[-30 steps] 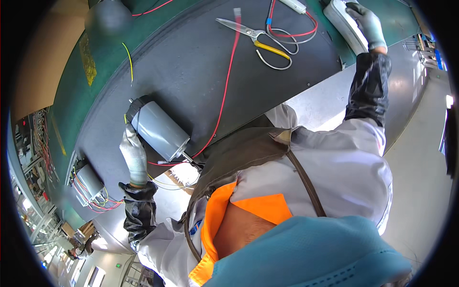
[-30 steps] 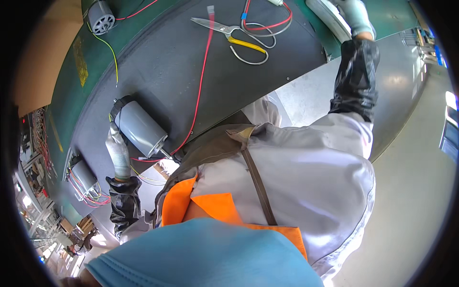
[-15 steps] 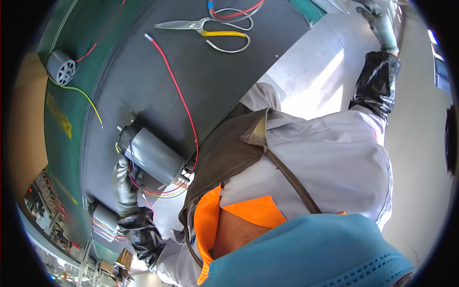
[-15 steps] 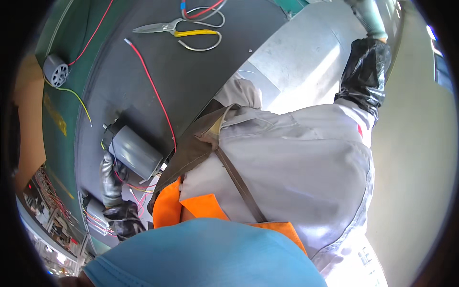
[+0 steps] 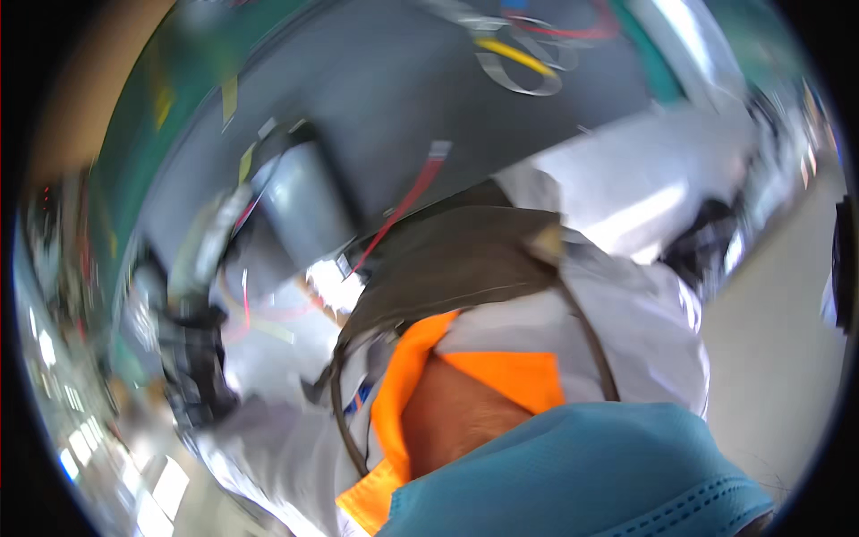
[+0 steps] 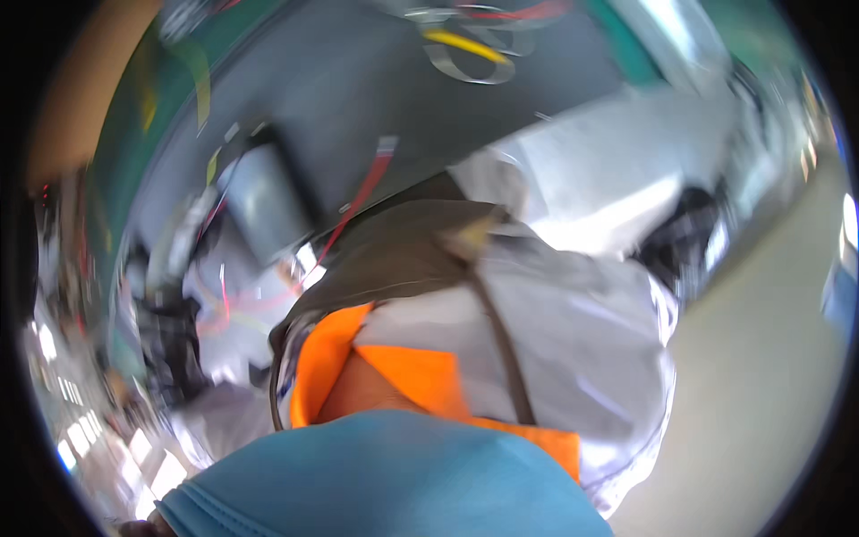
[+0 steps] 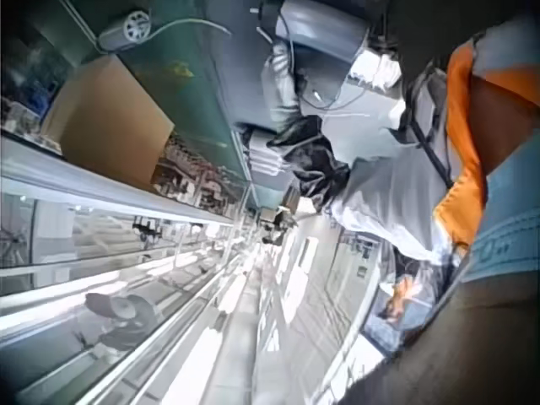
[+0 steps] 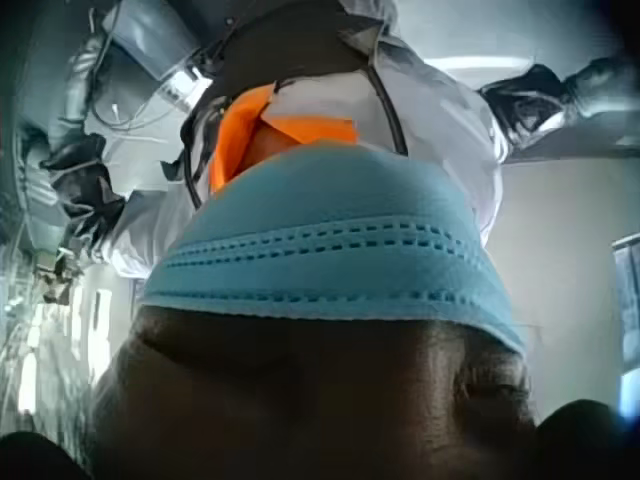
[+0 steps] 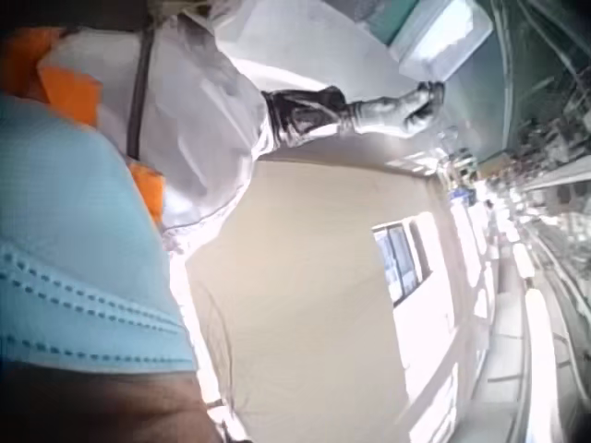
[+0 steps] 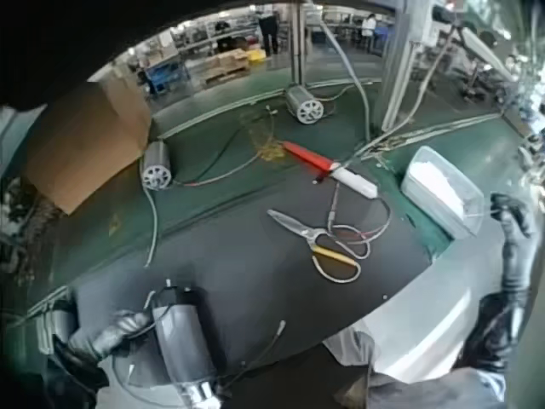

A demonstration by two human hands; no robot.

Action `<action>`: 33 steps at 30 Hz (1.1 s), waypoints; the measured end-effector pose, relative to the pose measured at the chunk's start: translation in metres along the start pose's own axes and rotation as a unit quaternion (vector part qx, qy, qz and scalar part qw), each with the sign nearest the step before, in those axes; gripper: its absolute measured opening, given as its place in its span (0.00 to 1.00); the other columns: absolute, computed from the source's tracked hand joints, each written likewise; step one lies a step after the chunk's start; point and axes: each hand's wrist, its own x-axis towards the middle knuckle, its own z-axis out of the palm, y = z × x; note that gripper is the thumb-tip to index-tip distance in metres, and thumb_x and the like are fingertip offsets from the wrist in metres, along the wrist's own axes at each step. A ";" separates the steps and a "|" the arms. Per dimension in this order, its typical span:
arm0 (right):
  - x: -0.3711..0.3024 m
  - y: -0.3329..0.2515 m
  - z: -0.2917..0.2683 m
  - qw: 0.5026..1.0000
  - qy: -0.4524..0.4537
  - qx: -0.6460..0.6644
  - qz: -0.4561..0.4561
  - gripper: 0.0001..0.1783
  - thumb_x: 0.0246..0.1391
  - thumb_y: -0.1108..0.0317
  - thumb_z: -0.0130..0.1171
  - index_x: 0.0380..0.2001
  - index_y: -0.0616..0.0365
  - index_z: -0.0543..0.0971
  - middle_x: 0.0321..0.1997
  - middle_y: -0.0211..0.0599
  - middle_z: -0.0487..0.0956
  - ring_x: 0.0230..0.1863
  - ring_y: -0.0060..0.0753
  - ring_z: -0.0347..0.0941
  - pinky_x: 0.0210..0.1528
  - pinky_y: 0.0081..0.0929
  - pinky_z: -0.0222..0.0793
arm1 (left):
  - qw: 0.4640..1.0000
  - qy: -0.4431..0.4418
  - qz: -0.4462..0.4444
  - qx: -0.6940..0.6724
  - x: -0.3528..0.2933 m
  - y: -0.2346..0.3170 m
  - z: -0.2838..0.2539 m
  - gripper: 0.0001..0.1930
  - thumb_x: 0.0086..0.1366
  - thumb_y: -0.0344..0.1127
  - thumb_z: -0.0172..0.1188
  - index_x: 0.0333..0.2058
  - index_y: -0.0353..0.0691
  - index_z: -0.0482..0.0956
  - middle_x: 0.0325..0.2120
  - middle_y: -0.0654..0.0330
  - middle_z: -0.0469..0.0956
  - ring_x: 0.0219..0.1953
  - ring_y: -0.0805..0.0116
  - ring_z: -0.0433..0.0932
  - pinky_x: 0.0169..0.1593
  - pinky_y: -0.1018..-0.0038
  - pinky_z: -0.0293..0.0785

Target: Connecting wires to cylindrical electronic components on a conveyor belt.

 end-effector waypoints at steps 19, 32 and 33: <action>-0.192 -0.110 0.366 0.727 -0.440 0.107 -0.516 0.18 0.52 0.78 0.63 0.48 0.57 0.83 0.49 0.38 0.85 0.39 0.40 0.83 0.43 0.32 0.81 | 0.945 -0.067 0.230 -0.223 0.026 -0.043 0.032 0.25 0.77 0.54 0.45 0.44 0.36 0.81 0.27 0.65 0.78 0.25 0.76 0.74 0.29 0.77 0.72; -0.172 -0.140 0.348 0.648 -0.560 0.134 -0.498 0.13 0.54 0.70 0.62 0.44 0.48 0.84 0.47 0.31 0.84 0.39 0.41 0.83 0.41 0.35 0.80 | 0.963 0.210 0.142 0.089 0.010 -0.020 0.040 0.13 0.74 0.37 0.54 0.36 0.31 0.78 0.26 0.62 0.80 0.23 0.60 0.78 0.30 0.68 0.77; -0.176 -0.142 0.349 0.646 -0.554 0.138 -0.507 0.14 0.53 0.69 0.62 0.44 0.48 0.84 0.47 0.30 0.84 0.39 0.40 0.83 0.41 0.36 0.80 | 0.965 0.186 0.145 0.113 0.007 -0.020 0.031 0.18 0.77 0.42 0.52 0.42 0.29 0.78 0.24 0.67 0.79 0.23 0.66 0.77 0.29 0.67 0.75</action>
